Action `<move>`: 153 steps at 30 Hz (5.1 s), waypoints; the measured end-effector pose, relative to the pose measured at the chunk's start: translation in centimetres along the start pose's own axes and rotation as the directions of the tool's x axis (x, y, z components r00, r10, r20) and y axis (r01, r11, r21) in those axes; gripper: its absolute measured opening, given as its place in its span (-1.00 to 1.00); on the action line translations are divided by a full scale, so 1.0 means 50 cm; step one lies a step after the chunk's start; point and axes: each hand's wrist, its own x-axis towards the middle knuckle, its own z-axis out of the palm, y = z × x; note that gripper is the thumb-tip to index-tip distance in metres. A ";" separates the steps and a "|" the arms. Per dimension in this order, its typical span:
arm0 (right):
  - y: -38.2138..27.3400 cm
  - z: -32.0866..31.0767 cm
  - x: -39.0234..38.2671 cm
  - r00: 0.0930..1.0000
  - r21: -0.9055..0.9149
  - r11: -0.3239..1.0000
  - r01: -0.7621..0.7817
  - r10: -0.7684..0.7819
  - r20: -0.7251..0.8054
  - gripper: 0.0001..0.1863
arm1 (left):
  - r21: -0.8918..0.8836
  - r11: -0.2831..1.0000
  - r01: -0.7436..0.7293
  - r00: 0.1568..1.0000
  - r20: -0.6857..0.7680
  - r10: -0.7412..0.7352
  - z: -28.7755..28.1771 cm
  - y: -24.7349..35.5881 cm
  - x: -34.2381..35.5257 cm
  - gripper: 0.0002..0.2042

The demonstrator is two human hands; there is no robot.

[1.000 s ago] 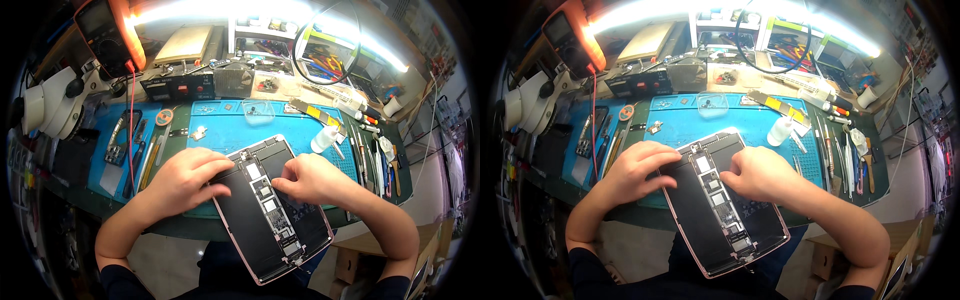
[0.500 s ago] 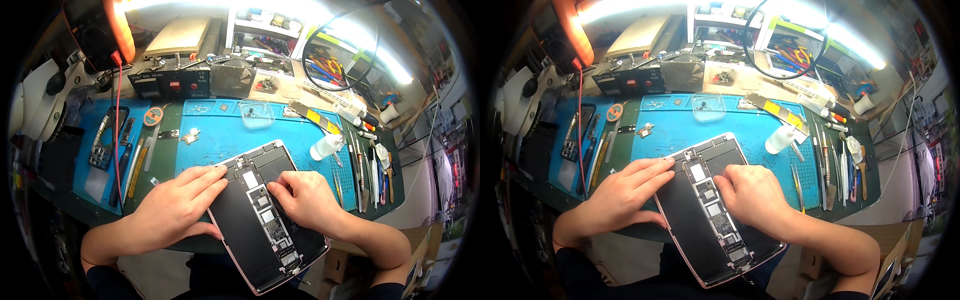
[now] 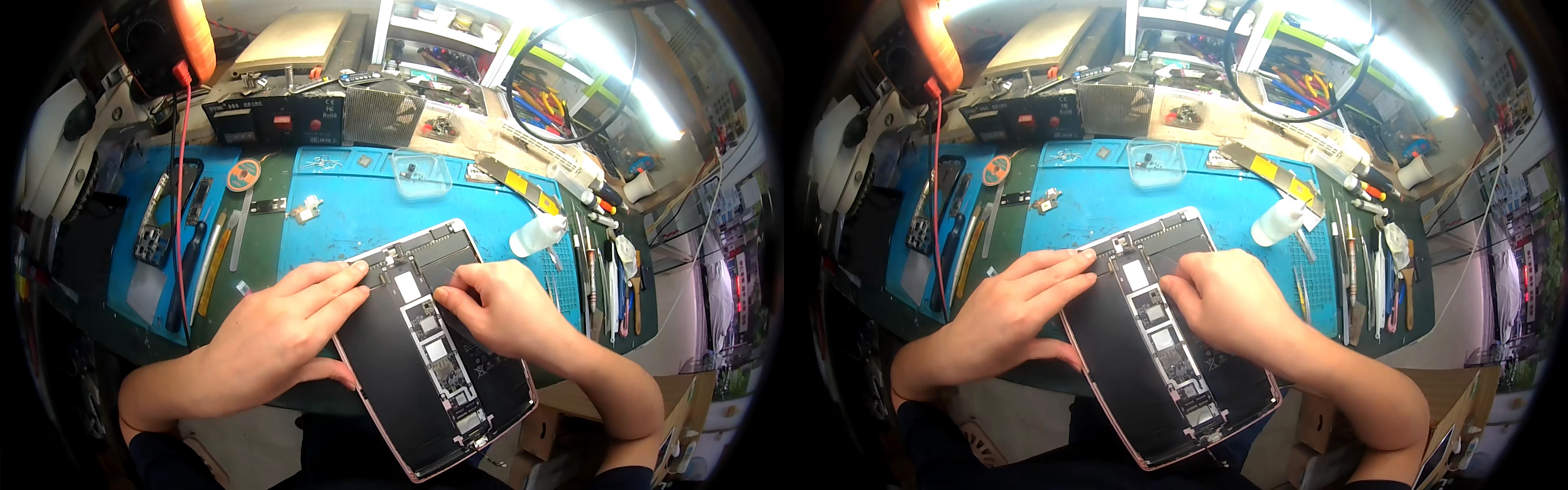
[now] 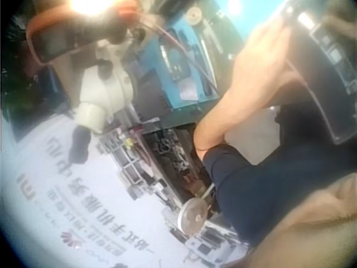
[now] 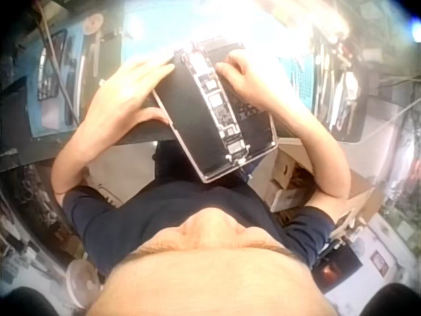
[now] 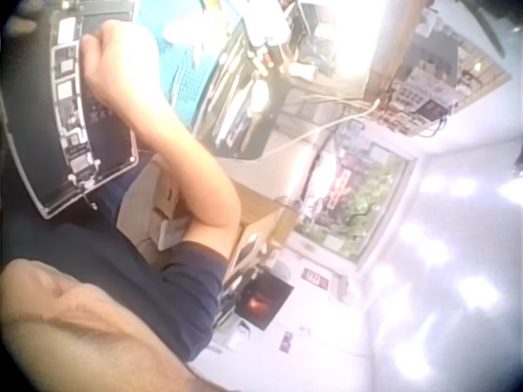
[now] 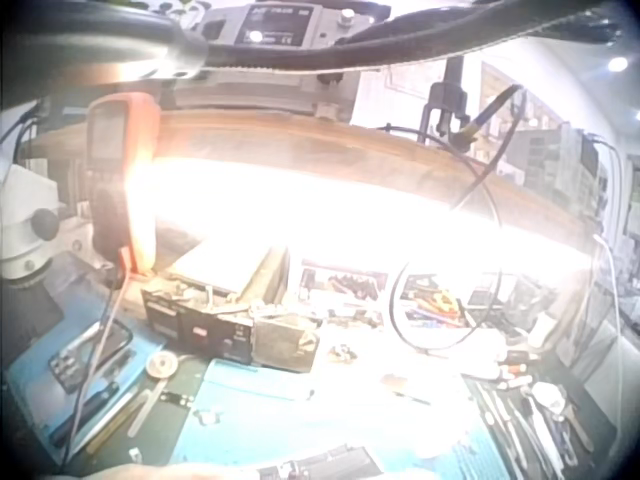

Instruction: The person is repairing a tablet by applying a liquid from a small bottle onto the internal components and using a plastic card to spread it. They also use a metal tool to adjust parts inside the device.

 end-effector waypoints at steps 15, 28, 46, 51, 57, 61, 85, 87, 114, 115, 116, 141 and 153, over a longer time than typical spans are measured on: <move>0.004 0.029 -0.013 0.980 -0.003 0.993 0.119 -0.118 -0.159 -0.70 | -0.037 0.999 0.027 1.000 -0.008 -0.028 0.002 0.001 0.003 -0.18; 0.002 0.004 0.019 0.997 -0.010 0.998 0.067 -0.067 -0.047 -0.68 | -0.024 0.999 0.026 1.000 -0.017 -0.026 0.001 -0.001 0.004 -0.18; 0.004 -0.011 0.035 0.995 -0.051 0.994 0.095 -0.094 0.038 -0.63 | -0.017 0.999 0.028 0.999 -0.040 -0.029 0.007 0.001 0.003 -0.19; -0.015 -0.006 0.026 0.999 -0.049 0.999 -0.008 0.010 0.036 -0.64 | -0.026 0.999 0.047 0.998 -0.041 -0.048 0.006 0.002 0.003 -0.20; -0.003 0.031 0.008 0.981 0.013 0.997 0.070 -0.067 -0.181 -0.63 | -0.021 0.999 0.032 0.999 -0.040 -0.033 0.009 0.002 0.002 -0.20; -0.017 0.036 0.002 0.977 -0.013 0.999 0.031 -0.033 -0.210 -0.64 | -0.016 0.999 0.028 0.998 -0.048 -0.029 0.011 0.000 -0.002 -0.21; -0.014 0.038 0.014 0.974 -0.025 0.999 -0.048 0.041 -0.221 -0.60 | 0.051 0.998 -0.028 0.996 -0.087 0.032 0.017 -0.011 -0.006 -0.19; -0.018 0.027 0.017 0.984 -0.022 0.995 -0.097 0.092 -0.153 -0.58 | 0.061 0.997 -0.037 0.994 -0.097 0.043 0.019 -0.014 -0.008 -0.19; 0.201 -0.031 -0.053 0.782 -0.006 1.000 0.005 -0.008 -0.624 -0.35 | -0.040 0.993 -0.107 0.979 -0.178 0.098 0.031 -0.029 -0.012 -0.18; 0.192 -0.034 -0.056 0.789 0.029 0.999 0.023 -0.001 -0.615 -0.39 | -0.032 0.992 -0.120 0.975 -0.193 0.111 0.032 -0.032 -0.010 -0.19; 0.188 -0.028 -0.059 0.732 -0.001 0.991 0.133 -0.099 -0.674 -0.45 | -0.022 0.992 -0.127 0.971 -0.208 0.119 0.033 -0.035 -0.010 -0.20; -0.006 -0.068 -0.074 0.739 -0.851 0.408 0.331 -0.673 -0.036 -0.52 | -0.006 0.991 -0.135 0.963 -0.238 0.130 0.045 -0.053 -0.013 -0.27; 0.026 -0.064 -0.085 0.849 -0.533 0.798 0.281 -0.465 -0.249 -0.49 | -0.007 0.989 -0.147 0.960 -0.240 0.141 0.045 -0.052 -0.014 -0.27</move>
